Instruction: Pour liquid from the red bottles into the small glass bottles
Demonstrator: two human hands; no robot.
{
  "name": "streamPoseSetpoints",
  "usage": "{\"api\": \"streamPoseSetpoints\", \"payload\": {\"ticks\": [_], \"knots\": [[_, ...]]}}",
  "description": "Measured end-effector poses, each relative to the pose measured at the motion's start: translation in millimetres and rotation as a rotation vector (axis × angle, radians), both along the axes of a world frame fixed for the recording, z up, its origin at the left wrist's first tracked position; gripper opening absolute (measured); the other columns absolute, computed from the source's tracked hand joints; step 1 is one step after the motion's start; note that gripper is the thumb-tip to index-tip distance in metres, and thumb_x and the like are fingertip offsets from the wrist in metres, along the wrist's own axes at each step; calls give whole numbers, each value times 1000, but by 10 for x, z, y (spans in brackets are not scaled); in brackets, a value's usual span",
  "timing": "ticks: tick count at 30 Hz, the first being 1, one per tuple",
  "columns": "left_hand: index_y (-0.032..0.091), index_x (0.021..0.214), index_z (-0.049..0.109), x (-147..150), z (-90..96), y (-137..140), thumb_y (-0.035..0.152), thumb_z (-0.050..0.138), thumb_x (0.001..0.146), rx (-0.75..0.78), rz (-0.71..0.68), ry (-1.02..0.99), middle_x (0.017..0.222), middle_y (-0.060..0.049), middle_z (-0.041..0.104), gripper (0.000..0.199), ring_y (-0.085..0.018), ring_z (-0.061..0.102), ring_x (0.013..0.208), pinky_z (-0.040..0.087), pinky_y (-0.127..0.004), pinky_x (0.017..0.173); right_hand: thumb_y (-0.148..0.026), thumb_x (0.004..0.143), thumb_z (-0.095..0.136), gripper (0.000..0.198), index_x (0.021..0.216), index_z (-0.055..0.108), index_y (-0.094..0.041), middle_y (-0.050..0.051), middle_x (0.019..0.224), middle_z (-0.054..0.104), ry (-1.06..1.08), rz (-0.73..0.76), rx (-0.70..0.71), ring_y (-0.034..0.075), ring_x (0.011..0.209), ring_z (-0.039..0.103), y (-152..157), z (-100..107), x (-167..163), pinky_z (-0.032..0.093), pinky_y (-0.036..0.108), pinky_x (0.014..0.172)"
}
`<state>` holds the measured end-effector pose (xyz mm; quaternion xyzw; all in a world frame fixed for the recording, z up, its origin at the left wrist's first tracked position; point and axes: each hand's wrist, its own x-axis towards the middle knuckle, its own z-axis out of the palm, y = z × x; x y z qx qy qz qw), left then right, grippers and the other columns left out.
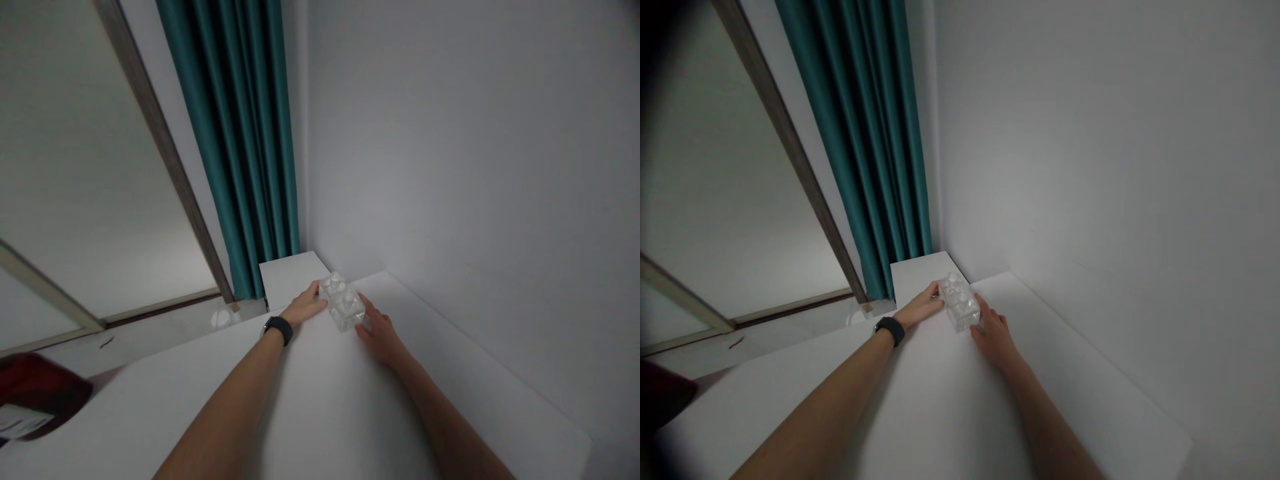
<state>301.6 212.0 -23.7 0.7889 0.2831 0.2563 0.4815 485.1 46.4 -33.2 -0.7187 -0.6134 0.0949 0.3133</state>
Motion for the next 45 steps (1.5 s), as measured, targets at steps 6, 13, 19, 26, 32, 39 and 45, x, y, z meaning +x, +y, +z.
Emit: {"api": "streamPoseSetpoints", "payload": {"ticks": [6, 13, 19, 26, 32, 39, 45], "knots": [[20, 136, 48, -5, -18, 30, 35, 70, 76, 17, -30, 30, 134, -10, 64, 65, -31, 56, 128, 38, -45, 113, -17, 84, 53, 75, 154, 26, -17, 15, 137, 63, -6, -37, -98, 26, 129, 56, 34, 67, -42, 34, 42, 108], [20, 133, 50, -14, -6, 21, 36, 72, 75, 27, -16, 40, 133, -11, 64, 64, -31, 57, 127, 40, -44, 112, -17, 82, 53, 75, 153, 29, -19, 13, 132, 66, 6, -35, -63, 26, 126, 57, 48, 9, -23, 33, 40, 106], [19, 127, 54, -8, -8, 13, 33, 73, 73, 23, 7, 42, 128, -10, 66, 59, -31, 60, 122, 43, -43, 109, -17, 78, 54, 77, 152, 31, -23, 12, 131, 67, 43, -19, 7, 29, 126, 58, 73, -62, -1, 35, 47, 106], [19, 132, 51, -7, -23, 0, 31, 76, 72, 21, 13, 18, 128, -11, 65, 65, -30, 60, 121, 43, -44, 108, -21, 81, 51, 72, 150, 33, -23, 11, 132, 67, 136, 8, 170, 27, 120, 63, 96, -83, 31, 46, 45, 102], [21, 149, 34, -3, -27, 9, 28, 78, 70, 23, 16, -8, 137, -14, 59, 91, -31, 58, 125, 43, -45, 109, -21, 81, 49, 69, 148, 37, -19, 13, 146, 55, 162, 75, 274, 28, 134, 53, 87, -51, -2, 43, 47, 111], [25, 149, 37, -19, 4, -5, 27, 77, 71, 38, -1, -34, 141, -11, 56, 88, -31, 58, 123, 42, -45, 110, -18, 80, 52, 71, 149, 37, -23, 12, 146, 56, 121, 78, 260, 29, 134, 54, 90, -61, -28, 43, 50, 112], [25, 149, 38, -9, -9, -12, 26, 78, 71, 41, 12, -41, 132, -11, 61, 87, -30, 59, 121, 43, -45, 109, -17, 81, 52, 71, 150, 34, -24, 12, 145, 57, 102, 65, 228, 30, 132, 55, 85, -61, -34, 45, 52, 108]]}}
